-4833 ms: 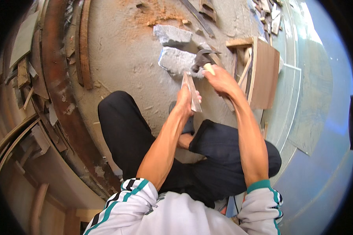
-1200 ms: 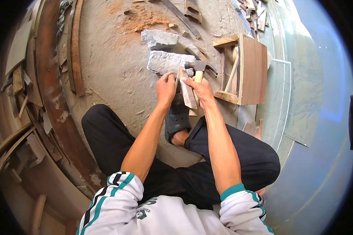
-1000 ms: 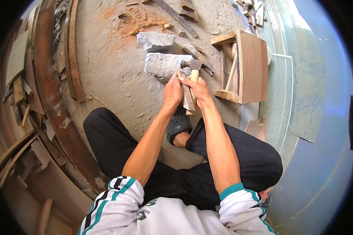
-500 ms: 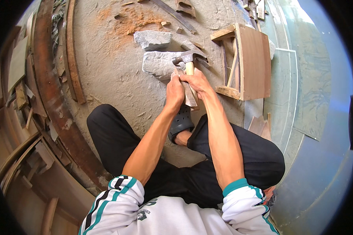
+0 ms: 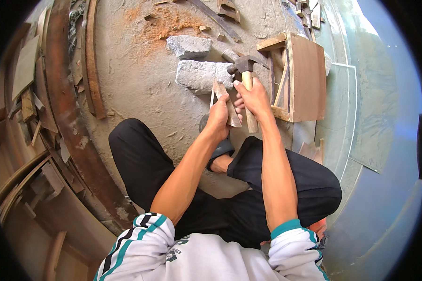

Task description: The person sits on the floor and assembles small wooden pieces into a corner joint. They use a hammer to tap the pieces together and repeatedly check the fit of the joint.

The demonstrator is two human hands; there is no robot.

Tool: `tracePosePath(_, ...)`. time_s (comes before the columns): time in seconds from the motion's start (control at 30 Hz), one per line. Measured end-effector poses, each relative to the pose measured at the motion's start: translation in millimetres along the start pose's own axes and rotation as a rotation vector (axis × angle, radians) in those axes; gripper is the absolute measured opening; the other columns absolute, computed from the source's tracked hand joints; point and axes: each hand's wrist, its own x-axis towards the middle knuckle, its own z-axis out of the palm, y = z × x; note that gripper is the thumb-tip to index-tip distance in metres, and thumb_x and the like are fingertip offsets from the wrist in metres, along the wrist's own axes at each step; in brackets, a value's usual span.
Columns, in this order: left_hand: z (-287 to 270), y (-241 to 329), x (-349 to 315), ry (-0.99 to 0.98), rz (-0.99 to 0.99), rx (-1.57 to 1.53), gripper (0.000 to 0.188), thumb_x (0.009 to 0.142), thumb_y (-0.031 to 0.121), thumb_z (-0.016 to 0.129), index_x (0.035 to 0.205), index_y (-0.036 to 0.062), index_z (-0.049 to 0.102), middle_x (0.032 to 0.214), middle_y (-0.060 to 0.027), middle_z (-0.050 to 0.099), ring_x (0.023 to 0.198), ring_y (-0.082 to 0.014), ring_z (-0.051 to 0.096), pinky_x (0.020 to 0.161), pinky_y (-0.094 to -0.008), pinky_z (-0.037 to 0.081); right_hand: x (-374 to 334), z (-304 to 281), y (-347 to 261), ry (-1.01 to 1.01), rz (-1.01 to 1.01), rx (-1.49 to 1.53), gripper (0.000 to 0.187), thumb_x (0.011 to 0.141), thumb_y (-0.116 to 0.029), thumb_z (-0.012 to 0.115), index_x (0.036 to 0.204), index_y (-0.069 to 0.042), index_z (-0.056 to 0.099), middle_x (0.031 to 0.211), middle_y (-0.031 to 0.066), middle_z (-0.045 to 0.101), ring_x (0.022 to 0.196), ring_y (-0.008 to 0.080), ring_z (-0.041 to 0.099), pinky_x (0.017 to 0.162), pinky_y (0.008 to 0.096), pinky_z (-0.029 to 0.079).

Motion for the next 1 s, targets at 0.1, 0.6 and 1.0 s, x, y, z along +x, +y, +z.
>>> tracePosePath(0.1, 7.0, 1.0, -4.1, 0.217, 0.047, 0.083, 0.038, 0.098, 0.041, 0.049, 0.108, 0.0044, 0.053, 0.079, -0.0069, 0.054, 0.056, -0.0172, 0.051, 0.051, -0.0327, 0.047, -14.6, -10.7, -15.9, -0.032, -0.024, -0.204, 0.038, 0.09, -0.029, 0.067, 0.098, 0.004, 0.051, 0.072, 0.0164, 0.065, 0.05, 0.0192, 0.065, 0.038, 0.0345, 0.048)
tracePosePath(0.6, 13.0, 3.7, -2.3, 0.29, -0.004, 0.032, 0.045, 0.096, 0.043, 0.054, 0.119, 0.0041, 0.048, 0.077, -0.0071, 0.052, 0.051, -0.0161, 0.047, 0.042, -0.0311, 0.042, 6.9, -15.2, -40.9, 0.117, -0.364, -0.257, 0.029, 0.086, -0.022, 0.061, 0.108, -0.004, 0.059, 0.092, 0.0251, 0.068, 0.086, 0.043, 0.067, 0.077, 0.0473, 0.052)
tracePosePath(1.0, 2.9, 1.0, 3.1, 0.268, -0.015, 0.009, 0.042, 0.095, 0.043, 0.055, 0.12, 0.0088, 0.049, 0.077, -0.0061, 0.051, 0.051, -0.0158, 0.047, 0.042, -0.0297, 0.043, 18.3, -23.4, -76.8, 0.11, -0.274, -0.3, 0.031, 0.083, -0.024, 0.063, 0.103, -0.001, 0.06, 0.088, 0.027, 0.067, 0.087, 0.046, 0.066, 0.077, 0.0496, 0.051)
